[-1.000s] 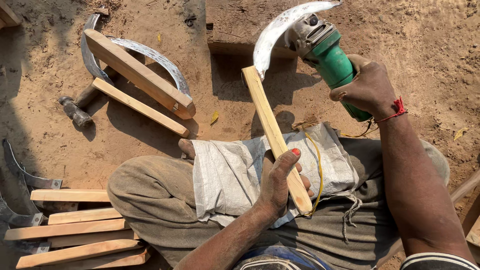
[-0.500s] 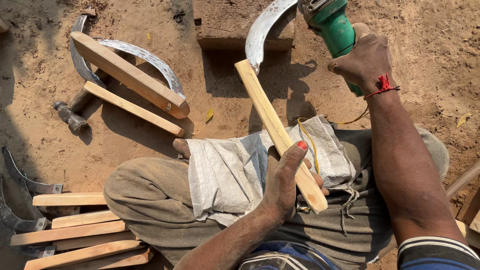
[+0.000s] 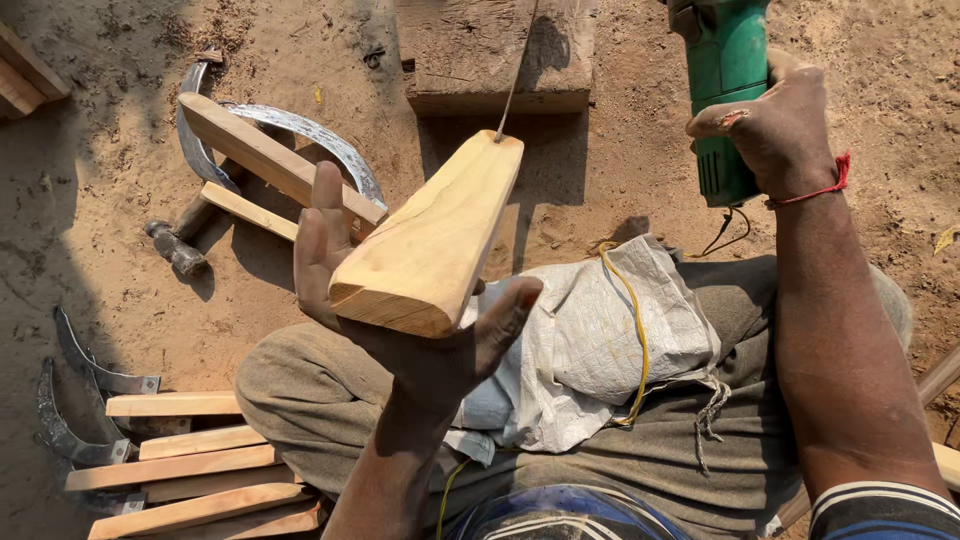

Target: The person sits on the ground and uses a handheld angle grinder to smooth and shape the edges of wooden handles attached to curved metal blades. They hold each handle with one hand and grind the wood with the other, rotating the pieces to work different sides before placing them aside.

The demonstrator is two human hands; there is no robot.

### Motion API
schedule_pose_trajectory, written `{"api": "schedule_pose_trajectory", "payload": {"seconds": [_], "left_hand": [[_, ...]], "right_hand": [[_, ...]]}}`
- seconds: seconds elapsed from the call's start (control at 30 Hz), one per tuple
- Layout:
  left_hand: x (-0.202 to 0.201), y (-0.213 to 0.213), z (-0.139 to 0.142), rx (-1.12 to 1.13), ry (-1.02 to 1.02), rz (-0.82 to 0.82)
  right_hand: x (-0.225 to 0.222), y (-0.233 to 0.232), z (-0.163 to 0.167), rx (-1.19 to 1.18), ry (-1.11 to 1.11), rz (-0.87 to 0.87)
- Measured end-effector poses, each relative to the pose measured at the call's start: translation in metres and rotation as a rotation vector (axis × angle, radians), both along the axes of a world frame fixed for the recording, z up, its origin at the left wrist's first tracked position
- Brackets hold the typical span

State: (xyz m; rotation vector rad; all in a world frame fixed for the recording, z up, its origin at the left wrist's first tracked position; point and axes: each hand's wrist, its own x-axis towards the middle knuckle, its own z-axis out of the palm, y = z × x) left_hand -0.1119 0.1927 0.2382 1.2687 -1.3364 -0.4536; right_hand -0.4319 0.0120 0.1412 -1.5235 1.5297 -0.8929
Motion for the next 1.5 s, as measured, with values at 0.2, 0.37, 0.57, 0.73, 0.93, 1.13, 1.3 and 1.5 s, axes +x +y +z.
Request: {"api": "schedule_pose_trajectory", "payload": {"seconds": [0.2, 0.37, 0.57, 0.73, 0.93, 1.13, 1.3, 1.5], "left_hand": [[0.074, -0.064, -0.074, 0.204, 0.328, 0.123], [0.14, -0.067, -0.074, 0.213, 0.384, 0.206], [0.153, -0.07, -0.072, 0.199, 0.437, 0.23], [0.154, -0.074, -0.076, 0.198, 0.394, 0.286], [0.168, -0.086, -0.086, 0.172, 0.468, 0.231], [0.181, -0.086, -0.097, 0.254, 0.494, 0.22], [0.178, -0.089, -0.103, 0.24, 0.488, 0.285], [0.164, -0.09, -0.105, 0.029, 0.464, 0.275]], "right_hand": [[0.046, 0.013, 0.011, 0.147, 0.092, 0.163], [0.078, 0.029, 0.016, 0.286, 0.225, 0.312], [0.106, 0.04, 0.024, 0.278, 0.229, 0.43], [0.108, 0.037, 0.025, 0.38, 0.348, 0.371], [0.09, 0.008, 0.014, 0.282, 0.482, 0.334], [0.078, -0.055, 0.013, -0.086, 0.691, 0.349], [0.089, -0.056, 0.022, -0.081, 0.727, 0.346], [0.117, 0.022, 0.026, 0.377, 0.37, 0.308]]}}
